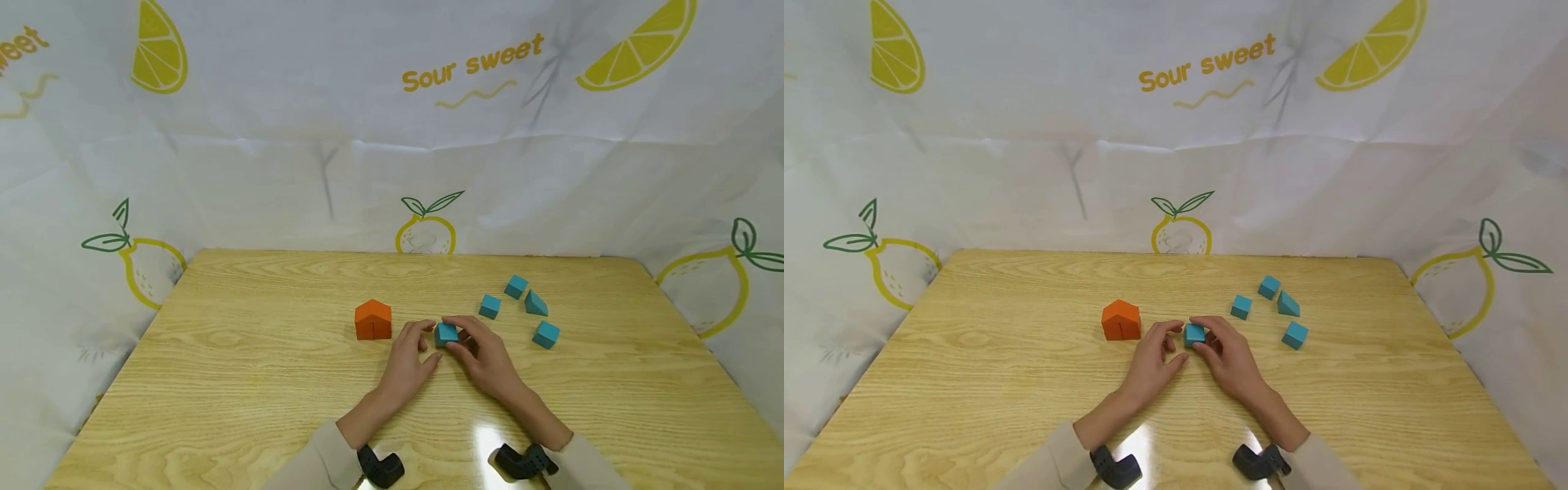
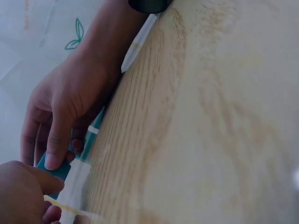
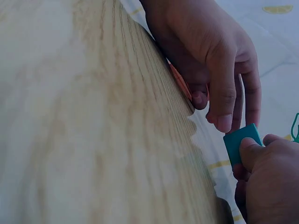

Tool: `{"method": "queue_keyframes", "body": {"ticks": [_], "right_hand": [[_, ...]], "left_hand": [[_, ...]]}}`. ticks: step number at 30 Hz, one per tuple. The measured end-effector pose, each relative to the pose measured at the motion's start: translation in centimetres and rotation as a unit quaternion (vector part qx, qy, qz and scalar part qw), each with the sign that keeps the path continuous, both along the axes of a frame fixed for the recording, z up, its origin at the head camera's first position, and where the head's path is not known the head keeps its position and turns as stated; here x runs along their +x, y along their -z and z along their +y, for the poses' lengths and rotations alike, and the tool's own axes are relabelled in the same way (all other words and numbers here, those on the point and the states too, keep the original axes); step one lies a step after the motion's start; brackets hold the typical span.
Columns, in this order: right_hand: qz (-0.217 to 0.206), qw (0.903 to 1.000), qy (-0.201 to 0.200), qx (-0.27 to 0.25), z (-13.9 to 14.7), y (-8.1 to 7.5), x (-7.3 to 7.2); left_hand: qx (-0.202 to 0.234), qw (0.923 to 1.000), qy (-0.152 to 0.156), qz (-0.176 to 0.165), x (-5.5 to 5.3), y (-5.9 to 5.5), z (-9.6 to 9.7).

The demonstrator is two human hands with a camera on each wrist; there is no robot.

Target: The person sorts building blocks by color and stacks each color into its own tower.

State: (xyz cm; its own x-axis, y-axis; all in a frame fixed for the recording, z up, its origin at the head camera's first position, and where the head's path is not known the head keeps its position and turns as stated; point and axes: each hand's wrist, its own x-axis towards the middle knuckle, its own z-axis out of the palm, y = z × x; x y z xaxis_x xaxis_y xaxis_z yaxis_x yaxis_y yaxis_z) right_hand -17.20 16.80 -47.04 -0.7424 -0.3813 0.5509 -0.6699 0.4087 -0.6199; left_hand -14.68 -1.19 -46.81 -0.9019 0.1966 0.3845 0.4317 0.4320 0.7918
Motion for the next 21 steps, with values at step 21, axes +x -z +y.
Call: {"method": "queue_keyframes", "body": {"ticks": [21], "right_hand": [[-0.040,0.9982,-0.032,0.029,-0.18,0.22,0.11]], "left_hand": [[-0.046,0.9980,-0.037,-0.022,0.00,-0.13,-0.12]]}}
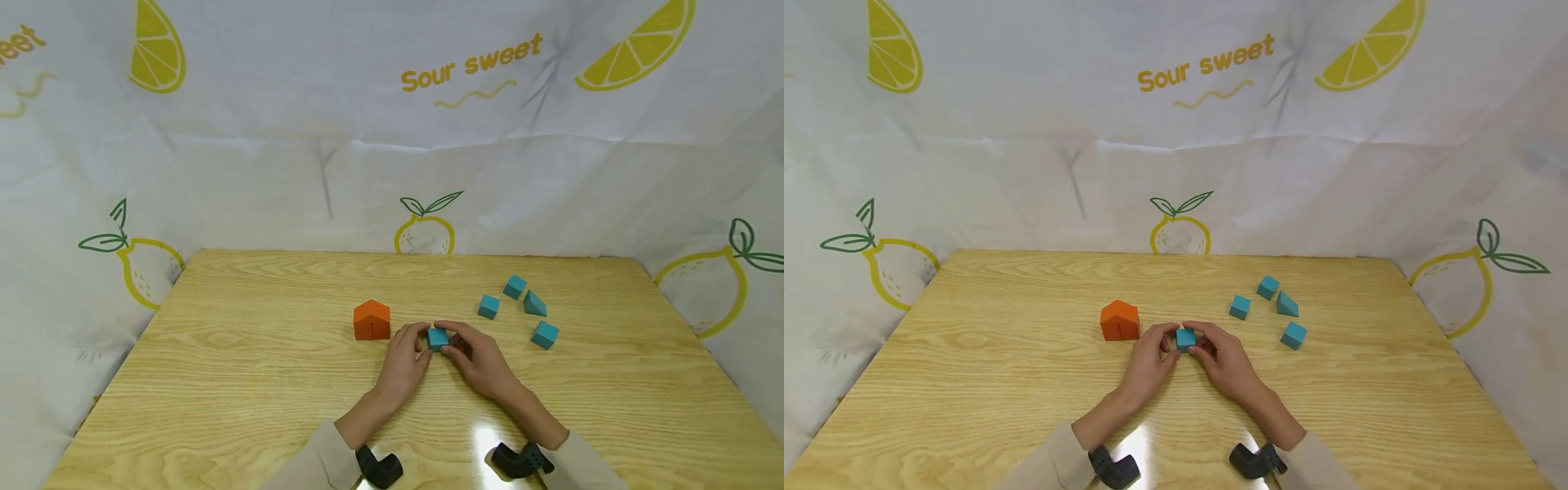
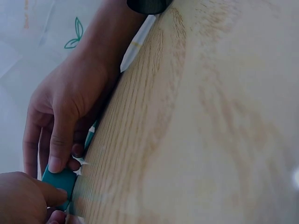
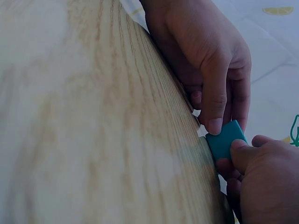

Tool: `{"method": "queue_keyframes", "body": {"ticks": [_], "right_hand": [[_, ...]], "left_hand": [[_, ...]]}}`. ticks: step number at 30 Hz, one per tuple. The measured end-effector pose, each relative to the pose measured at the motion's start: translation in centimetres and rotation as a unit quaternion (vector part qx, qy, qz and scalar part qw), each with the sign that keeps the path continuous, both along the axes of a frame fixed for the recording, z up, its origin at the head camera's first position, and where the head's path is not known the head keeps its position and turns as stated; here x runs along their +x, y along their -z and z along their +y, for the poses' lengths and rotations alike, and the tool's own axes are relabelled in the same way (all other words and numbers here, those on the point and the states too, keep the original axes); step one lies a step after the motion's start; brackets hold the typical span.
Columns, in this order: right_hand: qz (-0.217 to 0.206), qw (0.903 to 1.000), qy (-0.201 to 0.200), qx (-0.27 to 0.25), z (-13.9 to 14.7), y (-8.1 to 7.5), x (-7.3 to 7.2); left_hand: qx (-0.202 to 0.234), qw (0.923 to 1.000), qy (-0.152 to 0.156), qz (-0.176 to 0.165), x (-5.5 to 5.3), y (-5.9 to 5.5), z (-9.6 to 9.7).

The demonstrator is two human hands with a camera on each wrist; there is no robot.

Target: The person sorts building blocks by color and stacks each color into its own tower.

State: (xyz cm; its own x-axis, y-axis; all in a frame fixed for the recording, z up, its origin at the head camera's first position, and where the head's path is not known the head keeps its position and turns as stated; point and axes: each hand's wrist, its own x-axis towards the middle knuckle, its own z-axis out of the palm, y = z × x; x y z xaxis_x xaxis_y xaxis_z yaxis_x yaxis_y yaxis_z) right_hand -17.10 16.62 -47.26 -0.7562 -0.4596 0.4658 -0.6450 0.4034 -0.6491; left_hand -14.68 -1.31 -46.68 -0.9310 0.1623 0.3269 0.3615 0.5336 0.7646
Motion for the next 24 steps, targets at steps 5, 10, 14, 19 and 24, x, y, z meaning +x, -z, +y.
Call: {"method": "queue_keyframes", "body": {"ticks": [5,10,14,19,24], "right_hand": [[-0.011,0.9999,0.007,0.003,-0.07,-0.18,0.18],[-0.019,0.9997,0.016,0.008,-0.12,-0.30,0.23],[-0.018,0.9996,0.019,0.010,-0.10,-0.37,0.26],[-0.029,0.9992,0.028,0.006,-0.07,-0.41,0.34],[-0.044,0.9982,0.039,0.005,-0.07,-0.47,0.34]], "left_hand": [[0.000,1.0000,0.001,0.004,0.00,0.01,0.00],[-0.005,0.9999,0.004,0.008,-0.02,0.13,-0.06],[-0.011,0.9998,0.012,0.015,0.02,0.27,-0.11],[-0.012,0.9997,0.011,0.016,0.04,0.19,-0.09],[-0.013,0.9997,0.007,0.019,0.08,0.03,-0.05]]}}
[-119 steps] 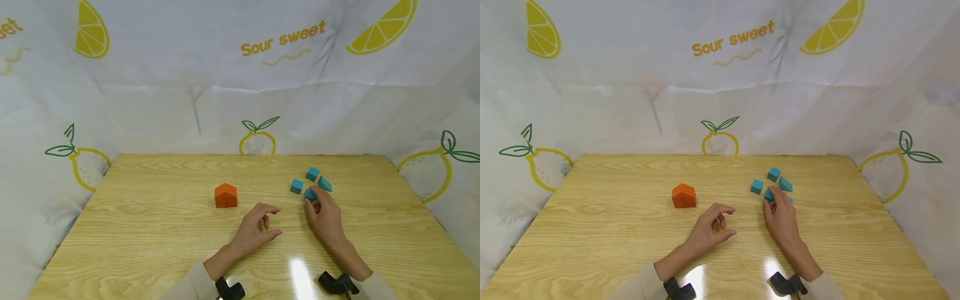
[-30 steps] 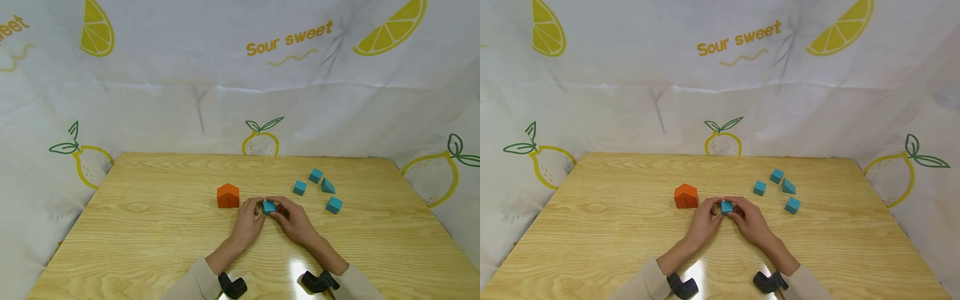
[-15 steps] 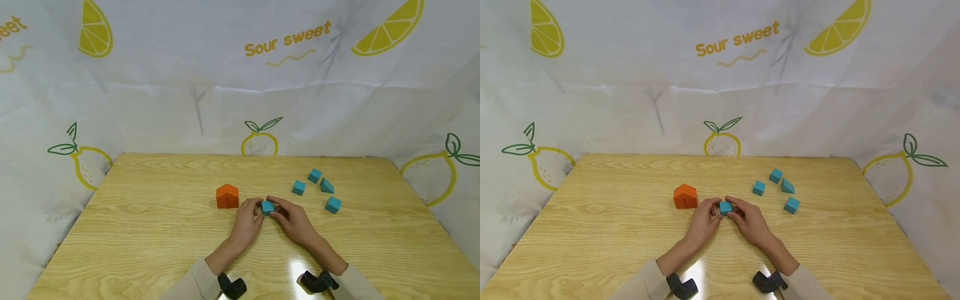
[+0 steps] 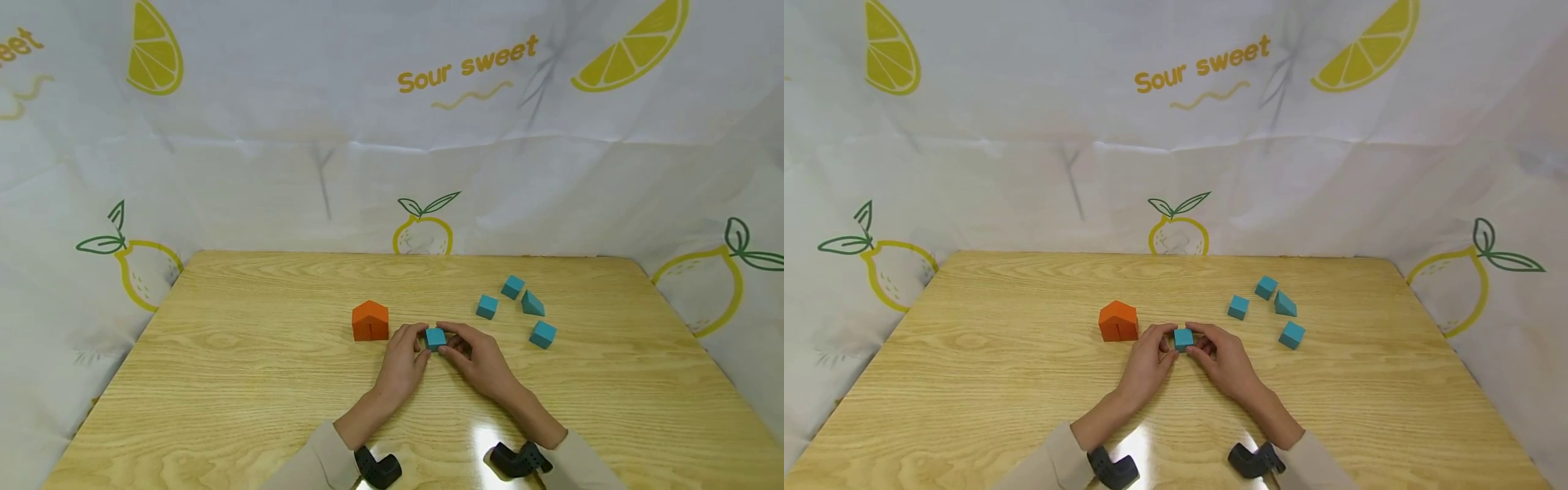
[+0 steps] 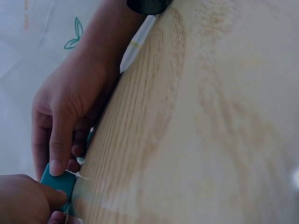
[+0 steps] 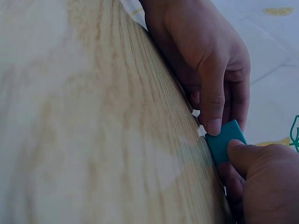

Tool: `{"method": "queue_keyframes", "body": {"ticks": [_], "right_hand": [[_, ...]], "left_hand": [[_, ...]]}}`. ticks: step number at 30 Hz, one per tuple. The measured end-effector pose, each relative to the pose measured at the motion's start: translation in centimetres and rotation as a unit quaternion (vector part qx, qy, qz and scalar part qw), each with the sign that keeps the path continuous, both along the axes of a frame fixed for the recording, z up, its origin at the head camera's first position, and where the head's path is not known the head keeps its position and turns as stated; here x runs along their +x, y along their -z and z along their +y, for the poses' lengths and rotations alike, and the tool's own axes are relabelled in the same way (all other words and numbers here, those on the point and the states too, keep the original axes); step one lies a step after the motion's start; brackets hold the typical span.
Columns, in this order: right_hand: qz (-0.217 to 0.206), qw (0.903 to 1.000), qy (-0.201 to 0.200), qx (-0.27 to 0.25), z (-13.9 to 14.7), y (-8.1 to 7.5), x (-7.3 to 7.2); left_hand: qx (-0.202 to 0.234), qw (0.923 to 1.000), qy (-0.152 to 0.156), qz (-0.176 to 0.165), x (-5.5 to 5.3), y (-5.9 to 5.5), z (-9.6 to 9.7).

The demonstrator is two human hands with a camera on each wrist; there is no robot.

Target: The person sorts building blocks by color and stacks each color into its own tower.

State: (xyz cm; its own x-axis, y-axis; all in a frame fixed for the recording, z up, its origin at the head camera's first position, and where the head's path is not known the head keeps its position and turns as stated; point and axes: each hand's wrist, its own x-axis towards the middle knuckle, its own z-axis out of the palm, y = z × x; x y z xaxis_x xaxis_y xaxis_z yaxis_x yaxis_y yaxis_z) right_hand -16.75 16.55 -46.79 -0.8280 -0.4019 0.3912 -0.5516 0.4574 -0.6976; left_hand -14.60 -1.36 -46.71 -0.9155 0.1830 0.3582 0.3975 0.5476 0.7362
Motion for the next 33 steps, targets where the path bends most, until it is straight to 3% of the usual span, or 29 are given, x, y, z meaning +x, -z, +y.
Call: {"method": "queue_keyframes", "body": {"ticks": [9,14,19,28,33], "right_hand": [[0.004,1.0000,0.005,0.001,0.0,0.0,-0.1],[0.013,0.9996,0.011,-0.024,0.2,0.1,-0.1],[0.035,0.9958,0.063,-0.056,0.7,0.0,-0.3],[0.101,0.9756,0.171,-0.094,2.3,-0.9,-0.6],[0.084,0.9698,0.204,-0.104,3.4,-0.4,-1.3]], "left_hand": [[-0.005,1.0000,0.000,-0.003,-0.2,0.0,0.0],[-0.003,1.0000,0.001,-0.007,-0.2,0.0,0.1],[0.000,1.0000,-0.004,-0.007,-0.2,-0.1,0.1],[0.002,1.0000,0.000,-0.001,-0.1,0.2,0.2],[0.004,1.0000,0.003,0.002,-0.1,0.2,0.1]]}}
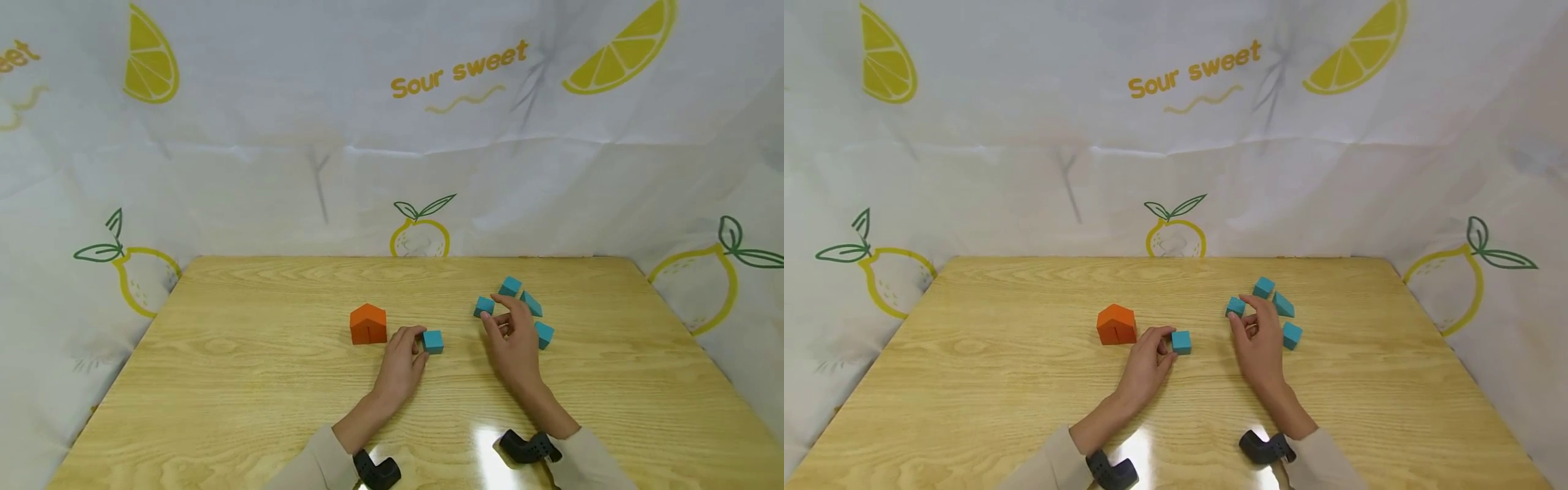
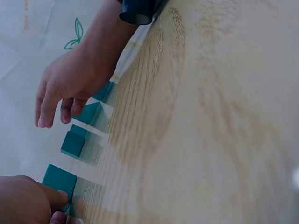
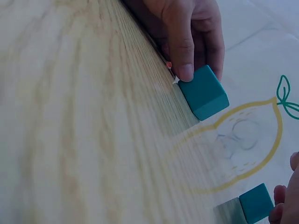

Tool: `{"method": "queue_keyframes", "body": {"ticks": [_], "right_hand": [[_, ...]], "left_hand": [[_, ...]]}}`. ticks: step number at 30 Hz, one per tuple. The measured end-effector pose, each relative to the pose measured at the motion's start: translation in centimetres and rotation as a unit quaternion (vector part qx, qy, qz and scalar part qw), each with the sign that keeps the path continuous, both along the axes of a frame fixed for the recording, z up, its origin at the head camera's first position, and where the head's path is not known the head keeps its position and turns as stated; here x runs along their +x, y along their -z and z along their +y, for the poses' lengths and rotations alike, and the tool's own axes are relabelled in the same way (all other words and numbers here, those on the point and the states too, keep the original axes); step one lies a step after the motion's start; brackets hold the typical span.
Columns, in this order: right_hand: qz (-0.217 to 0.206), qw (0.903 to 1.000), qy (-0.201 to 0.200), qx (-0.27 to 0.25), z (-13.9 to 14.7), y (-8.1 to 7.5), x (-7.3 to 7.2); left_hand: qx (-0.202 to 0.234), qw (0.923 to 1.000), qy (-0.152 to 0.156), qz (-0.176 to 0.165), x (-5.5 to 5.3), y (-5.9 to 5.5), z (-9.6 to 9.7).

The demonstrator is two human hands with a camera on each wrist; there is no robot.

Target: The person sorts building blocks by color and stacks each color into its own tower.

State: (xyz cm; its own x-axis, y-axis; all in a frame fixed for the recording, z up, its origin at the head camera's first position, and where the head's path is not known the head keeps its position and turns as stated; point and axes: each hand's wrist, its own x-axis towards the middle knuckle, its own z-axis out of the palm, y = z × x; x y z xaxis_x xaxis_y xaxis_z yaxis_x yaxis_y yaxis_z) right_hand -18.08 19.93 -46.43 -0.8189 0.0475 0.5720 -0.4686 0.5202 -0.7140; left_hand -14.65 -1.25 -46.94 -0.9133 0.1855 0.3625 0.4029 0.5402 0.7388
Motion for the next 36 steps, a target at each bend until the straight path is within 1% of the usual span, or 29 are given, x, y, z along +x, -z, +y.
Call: {"method": "queue_keyframes", "body": {"ticks": [6,12,15,18,22,28,36], "right_hand": [[-0.045,0.9988,0.010,-0.015,0.31,0.30,-0.08],[-0.084,0.9963,0.019,0.001,0.37,0.43,-0.14],[-0.109,0.9940,0.016,0.000,0.41,0.34,-0.30],[-0.126,0.9920,0.003,-0.009,0.47,0.16,-0.53],[-0.141,0.9899,-0.009,-0.006,0.59,-0.09,-0.78],[-0.164,0.9864,-0.011,0.009,0.87,-0.13,-0.96],[-0.166,0.9860,-0.009,0.014,0.90,-0.01,-1.01]], "left_hand": [[-0.005,1.0000,-0.001,-0.001,0.01,0.14,-0.03],[-0.009,1.0000,0.001,-0.001,0.05,0.10,-0.07],[-0.011,0.9999,0.000,0.006,0.05,0.03,-0.16],[-0.014,0.9998,-0.004,0.012,-0.02,-0.08,-0.27],[-0.015,0.9998,-0.004,0.013,-0.09,-0.23,-0.34],[-0.014,0.9998,-0.003,0.010,-0.09,-0.16,-0.26],[-0.012,0.9999,0.003,0.001,-0.09,-0.05,-0.20]]}}
